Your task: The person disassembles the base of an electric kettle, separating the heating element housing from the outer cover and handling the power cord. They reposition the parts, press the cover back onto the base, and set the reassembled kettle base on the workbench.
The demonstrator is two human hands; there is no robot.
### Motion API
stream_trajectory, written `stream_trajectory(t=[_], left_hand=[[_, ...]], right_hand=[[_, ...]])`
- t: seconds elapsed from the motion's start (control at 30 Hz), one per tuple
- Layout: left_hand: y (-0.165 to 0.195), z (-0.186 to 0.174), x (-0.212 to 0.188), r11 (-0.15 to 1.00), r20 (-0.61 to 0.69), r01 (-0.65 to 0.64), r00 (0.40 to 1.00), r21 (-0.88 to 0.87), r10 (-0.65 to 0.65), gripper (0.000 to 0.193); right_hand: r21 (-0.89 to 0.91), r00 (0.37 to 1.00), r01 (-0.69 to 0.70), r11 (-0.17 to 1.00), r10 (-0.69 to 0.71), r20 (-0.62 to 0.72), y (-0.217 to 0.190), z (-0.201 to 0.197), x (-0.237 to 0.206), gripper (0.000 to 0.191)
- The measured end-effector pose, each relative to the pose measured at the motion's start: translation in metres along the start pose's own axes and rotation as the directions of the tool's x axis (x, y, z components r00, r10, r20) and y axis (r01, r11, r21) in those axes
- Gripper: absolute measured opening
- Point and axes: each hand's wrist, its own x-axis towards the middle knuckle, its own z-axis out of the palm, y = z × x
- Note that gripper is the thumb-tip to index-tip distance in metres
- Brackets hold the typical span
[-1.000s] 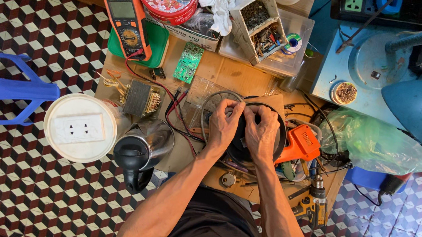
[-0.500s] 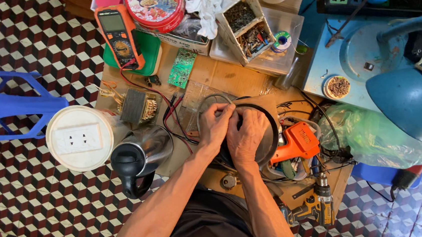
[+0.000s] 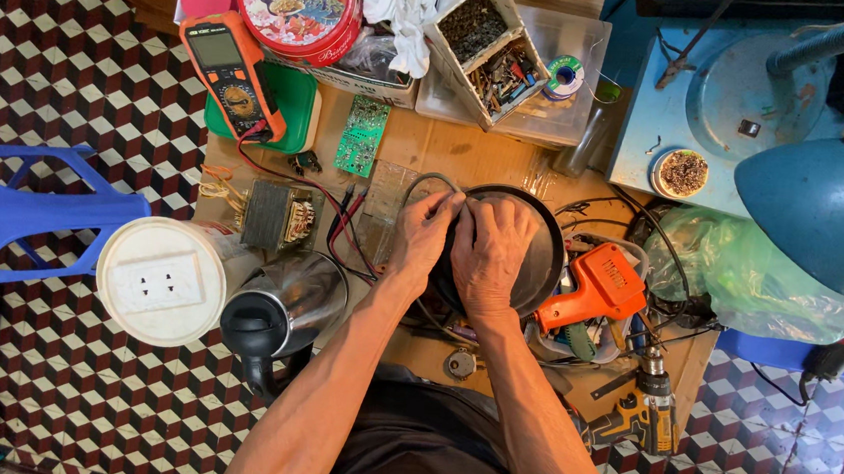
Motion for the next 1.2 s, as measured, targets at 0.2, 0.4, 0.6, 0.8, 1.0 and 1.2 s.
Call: stream_trajectory(t=[0.2, 0.4, 0.6, 0.8, 1.0, 1.2], left_hand=[[-0.001, 0.003, 0.004, 0.991, -0.024, 0.128, 0.991, -0.031, -0.129, 0.032], [-0.009, 0.016, 0.005, 0.990, -0.101, 0.014, 0.995, -0.143, -0.028, 0.032], [-0.008, 0.020, 0.004, 0.998, -0.166, 0.011, 0.986, -0.058, -0.021, 0.030], [-0.010, 0.022, 0.007, 0.988, -0.160, 0.000, 0.987, -0.156, -0.025, 0.031], [-0.010, 0.015, 0.009, 0.993, -0.120, 0.029, 0.992, -0.118, -0.044, 0.032], [-0.008, 0.001, 0.006, 0.996, -0.056, 0.070, 0.996, 0.051, -0.067, 0.037]], right_hand=[[-0.043, 1.000, 0.000, 0.999, 0.001, 0.010, 0.000, 0.005, -0.001, 0.009], [-0.065, 0.999, -0.024, 0.998, 0.026, 0.038, 0.002, 0.005, -0.002, 0.009], [-0.051, 1.000, 0.008, 0.999, -0.006, 0.027, -0.001, 0.004, -0.001, 0.010], [-0.067, 0.999, 0.000, 0.998, 0.002, 0.037, 0.000, 0.005, -0.003, 0.011], [-0.062, 0.998, -0.054, 0.997, 0.056, 0.037, 0.000, 0.008, -0.001, 0.011], [0.263, 0.969, -0.247, 0.933, 0.237, 0.071, 0.011, -0.008, 0.010, 0.017]])
